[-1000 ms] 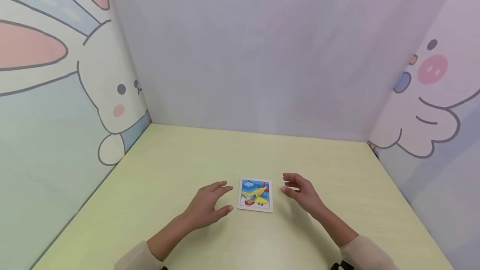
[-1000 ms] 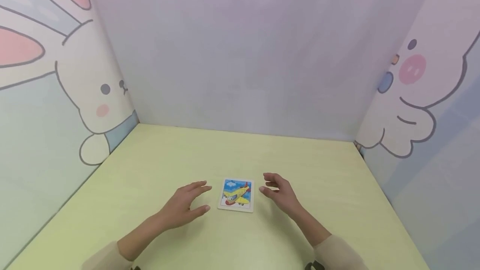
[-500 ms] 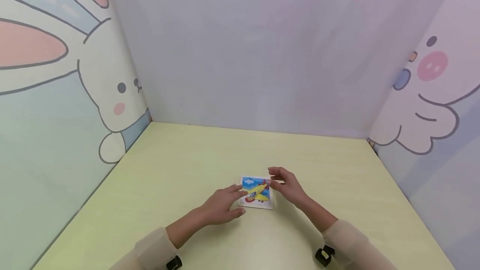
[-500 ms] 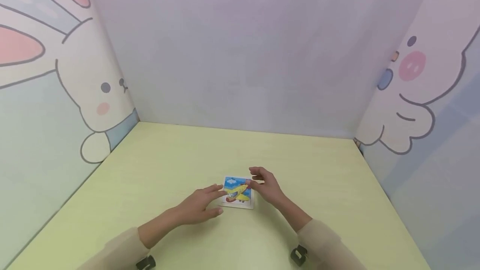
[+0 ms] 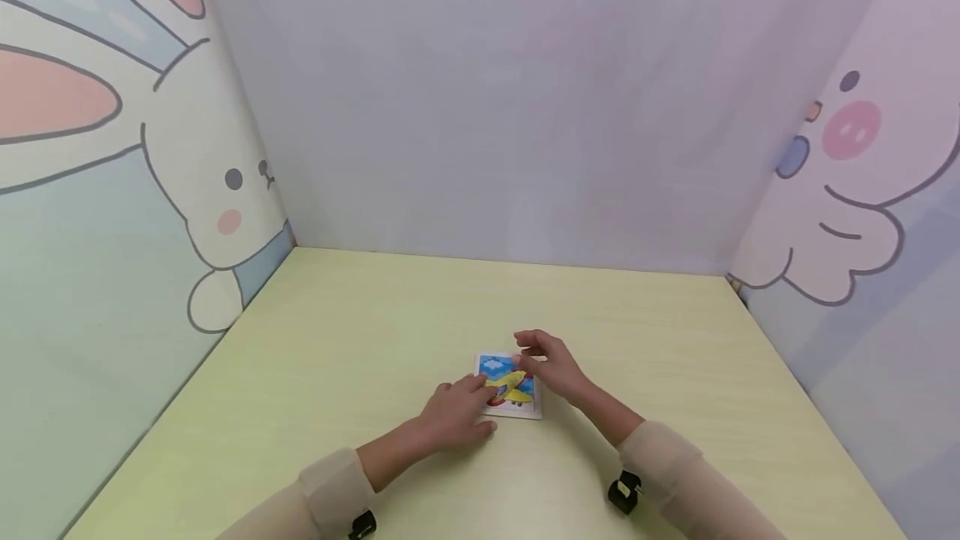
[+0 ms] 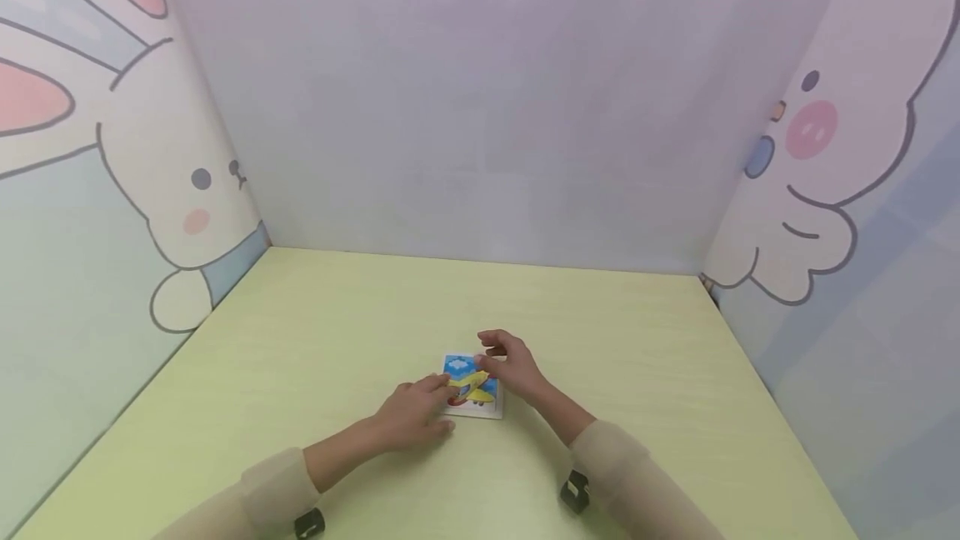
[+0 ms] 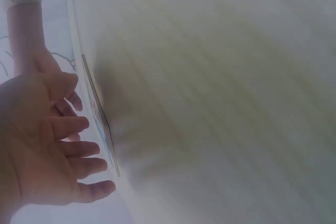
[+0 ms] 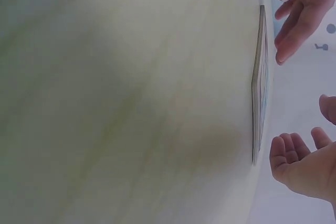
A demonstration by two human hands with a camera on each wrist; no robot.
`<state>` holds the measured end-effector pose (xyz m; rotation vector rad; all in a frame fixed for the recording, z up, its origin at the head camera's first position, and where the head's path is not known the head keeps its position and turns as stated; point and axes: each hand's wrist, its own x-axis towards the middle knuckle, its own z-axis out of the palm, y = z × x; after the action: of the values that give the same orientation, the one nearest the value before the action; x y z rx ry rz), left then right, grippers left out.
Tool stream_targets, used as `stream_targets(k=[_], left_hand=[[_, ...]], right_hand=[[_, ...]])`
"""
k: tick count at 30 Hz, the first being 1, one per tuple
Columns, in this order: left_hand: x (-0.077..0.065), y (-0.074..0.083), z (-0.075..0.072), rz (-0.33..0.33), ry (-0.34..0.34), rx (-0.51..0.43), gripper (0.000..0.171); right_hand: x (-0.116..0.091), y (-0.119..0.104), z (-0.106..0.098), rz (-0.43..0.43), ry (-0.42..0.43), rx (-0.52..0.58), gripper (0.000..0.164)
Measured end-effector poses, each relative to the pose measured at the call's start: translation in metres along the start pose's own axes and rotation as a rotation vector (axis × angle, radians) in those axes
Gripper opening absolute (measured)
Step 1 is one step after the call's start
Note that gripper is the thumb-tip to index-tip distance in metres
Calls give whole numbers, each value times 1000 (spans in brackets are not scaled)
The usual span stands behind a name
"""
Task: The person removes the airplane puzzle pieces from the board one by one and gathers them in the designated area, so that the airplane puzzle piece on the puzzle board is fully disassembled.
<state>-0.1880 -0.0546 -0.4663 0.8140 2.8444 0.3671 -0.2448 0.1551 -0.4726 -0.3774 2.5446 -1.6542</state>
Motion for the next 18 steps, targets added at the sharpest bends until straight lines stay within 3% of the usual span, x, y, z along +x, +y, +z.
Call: stream_targets(k=[7, 18], left_hand=[[-1, -1, 4, -4, -91, 10, 63], [-4, 1, 0, 20, -110, 63, 64]], right_hand=[[13, 1, 4, 4, -57, -44, 34], [26, 0, 22, 79, -106, -260, 24]])
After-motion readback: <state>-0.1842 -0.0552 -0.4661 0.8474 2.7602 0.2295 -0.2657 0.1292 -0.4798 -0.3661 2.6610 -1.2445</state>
